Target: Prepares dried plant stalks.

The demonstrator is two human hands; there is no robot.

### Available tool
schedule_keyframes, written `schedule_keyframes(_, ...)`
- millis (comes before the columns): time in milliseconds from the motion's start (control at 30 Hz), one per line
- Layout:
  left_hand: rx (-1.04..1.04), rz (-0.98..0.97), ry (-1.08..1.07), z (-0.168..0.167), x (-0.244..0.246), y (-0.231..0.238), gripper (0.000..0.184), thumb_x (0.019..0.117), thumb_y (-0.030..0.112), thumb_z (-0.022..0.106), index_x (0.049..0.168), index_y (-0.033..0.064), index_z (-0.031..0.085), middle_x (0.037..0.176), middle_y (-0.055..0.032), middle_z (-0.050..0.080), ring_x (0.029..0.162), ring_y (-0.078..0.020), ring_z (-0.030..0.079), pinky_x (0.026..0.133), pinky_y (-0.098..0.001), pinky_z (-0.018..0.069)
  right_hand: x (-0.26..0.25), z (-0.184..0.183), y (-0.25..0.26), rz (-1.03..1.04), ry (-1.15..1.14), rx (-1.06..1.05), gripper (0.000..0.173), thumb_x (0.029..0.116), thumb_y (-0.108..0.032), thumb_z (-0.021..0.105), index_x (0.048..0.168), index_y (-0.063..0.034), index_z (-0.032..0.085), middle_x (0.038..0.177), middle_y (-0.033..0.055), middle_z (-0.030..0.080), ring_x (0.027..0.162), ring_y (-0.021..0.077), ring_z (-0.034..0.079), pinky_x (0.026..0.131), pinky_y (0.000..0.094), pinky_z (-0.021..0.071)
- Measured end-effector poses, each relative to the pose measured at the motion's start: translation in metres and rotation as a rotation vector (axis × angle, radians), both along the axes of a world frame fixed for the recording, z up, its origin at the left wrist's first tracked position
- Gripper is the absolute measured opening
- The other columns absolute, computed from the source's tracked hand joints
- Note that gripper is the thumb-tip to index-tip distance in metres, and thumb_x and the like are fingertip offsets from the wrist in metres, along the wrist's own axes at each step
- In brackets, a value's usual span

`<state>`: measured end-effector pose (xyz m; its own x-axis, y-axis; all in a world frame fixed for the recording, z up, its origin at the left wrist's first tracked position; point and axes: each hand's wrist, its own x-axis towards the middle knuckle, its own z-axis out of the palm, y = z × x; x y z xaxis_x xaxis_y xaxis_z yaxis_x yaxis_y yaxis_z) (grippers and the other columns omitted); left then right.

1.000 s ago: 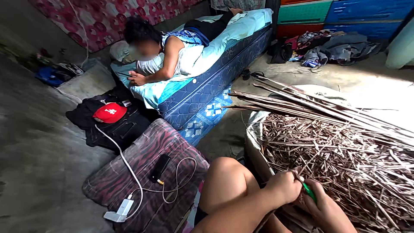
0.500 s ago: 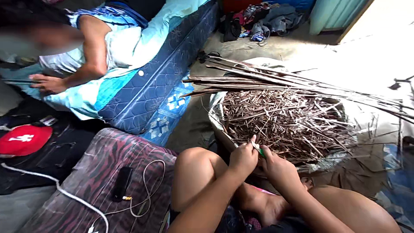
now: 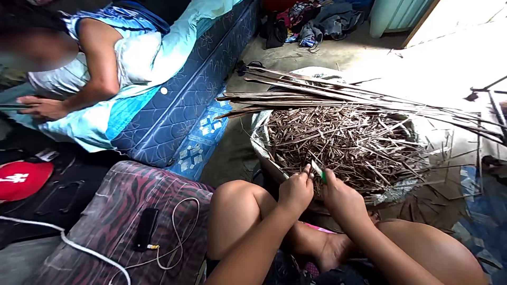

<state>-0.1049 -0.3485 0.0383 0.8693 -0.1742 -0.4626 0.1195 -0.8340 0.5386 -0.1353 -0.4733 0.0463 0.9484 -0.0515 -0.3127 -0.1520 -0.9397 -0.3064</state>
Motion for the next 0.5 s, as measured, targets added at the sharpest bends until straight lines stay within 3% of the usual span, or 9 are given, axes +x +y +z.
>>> schedule_keyframes(67, 0.041, 0.001, 0.037, 0.005, 0.0, -0.002, 0.046, 0.1104, 0.026, 0.037, 0.153, 0.015, 0.05, 0.135, -0.0143, 0.065, 0.123, -0.0295, 0.063, 0.102, -0.0509, 0.0492, -0.009, 0.008, 0.01, 0.043, 0.101, 0.009, 0.041, 0.1091, -0.015, 0.04, 0.148, -0.0073, 0.049, 0.105, 0.0216, 0.072, 0.095, 0.0414, 0.073, 0.078, 0.056, 0.0577)
schedule_keyframes(133, 0.095, 0.001, 0.044, 0.008, 0.0, -0.006, 0.048, 0.1116, 0.028, 0.035, 0.159, 0.0225, 0.041, 0.137, -0.0117, 0.064, 0.122, -0.0278, 0.064, 0.1, -0.0486, 0.0508, -0.011, 0.009, 0.018, 0.07, 0.209, -0.039, 0.045, 0.1092, -0.015, 0.038, 0.154, -0.0099, 0.041, 0.107, 0.0193, 0.072, 0.098, 0.0383, 0.073, 0.08, 0.052, 0.0582)
schedule_keyframes(200, 0.127, 0.002, 0.031, 0.008, -0.001, -0.008, 0.046, 0.1107, 0.025, 0.035, 0.155, 0.0203, 0.048, 0.135, -0.0106, 0.065, 0.12, -0.0263, 0.065, 0.098, -0.0477, 0.0521, -0.009, 0.004, 0.02, 0.064, 0.216, -0.095, 0.051, 0.1079, -0.011, 0.039, 0.159, -0.0101, 0.035, 0.111, 0.0199, 0.07, 0.097, 0.0375, 0.074, 0.079, 0.0498, 0.0589)
schedule_keyframes(267, 0.134, 0.004, 0.011, 0.006, -0.002, -0.009, 0.04, 0.1096, 0.023, 0.037, 0.136, 0.0106, 0.063, 0.129, -0.0123, 0.067, 0.116, -0.0276, 0.066, 0.094, -0.0489, 0.053, -0.003, -0.002, 0.018, 0.036, 0.19, -0.13, 0.054, 0.1062, -0.008, 0.042, 0.16, -0.0103, 0.035, 0.112, 0.021, 0.069, 0.095, 0.0379, 0.073, 0.077, 0.0499, 0.0588)
schedule_keyframes(300, 0.137, -0.002, 0.005, 0.004, -0.002, -0.01, 0.04, 0.1103, 0.025, 0.036, 0.135, 0.0098, 0.064, 0.128, -0.0127, 0.067, 0.116, -0.0281, 0.066, 0.094, -0.0493, 0.0531, 0.002, -0.005, 0.015, 0.015, 0.183, -0.132, 0.054, 0.1057, -0.007, 0.043, 0.159, -0.0094, 0.035, 0.113, 0.0215, 0.069, 0.096, 0.0383, 0.073, 0.077, 0.0502, 0.0587)
schedule_keyframes(367, 0.133, -0.01, -0.008, 0.001, -0.004, -0.01, 0.047, 0.1123, 0.032, 0.034, 0.154, 0.0184, 0.05, 0.133, -0.0122, 0.066, 0.118, -0.0286, 0.066, 0.097, -0.0495, 0.0525, 0.016, -0.005, 0.006, -0.044, 0.202, -0.118, 0.055, 0.1054, -0.007, 0.042, 0.159, -0.0078, 0.033, 0.117, 0.0223, 0.068, 0.101, 0.0395, 0.072, 0.081, 0.0526, 0.0581)
schedule_keyframes(433, 0.13, -0.011, -0.03, 0.001, -0.005, -0.011, 0.047, 0.1123, 0.033, 0.033, 0.157, 0.0221, 0.045, 0.133, -0.0122, 0.067, 0.117, -0.0287, 0.067, 0.096, -0.0495, 0.0526, 0.023, 0.004, -0.002, -0.072, 0.242, -0.079, 0.05, 0.1074, -0.01, 0.038, 0.157, -0.0092, 0.035, 0.117, 0.0216, 0.069, 0.106, 0.0399, 0.071, 0.085, 0.0542, 0.0564)
schedule_keyframes(500, 0.141, -0.015, -0.024, 0.002, -0.004, -0.011, 0.046, 0.1112, 0.029, 0.035, 0.154, 0.0204, 0.049, 0.13, -0.0127, 0.067, 0.115, -0.0292, 0.067, 0.094, -0.0498, 0.0527, 0.016, 0.018, -0.001, -0.039, 0.29, -0.002, 0.045, 0.1089, -0.013, 0.035, 0.153, -0.0097, 0.04, 0.115, 0.0223, 0.07, 0.108, 0.0416, 0.07, 0.087, 0.0566, 0.0553)
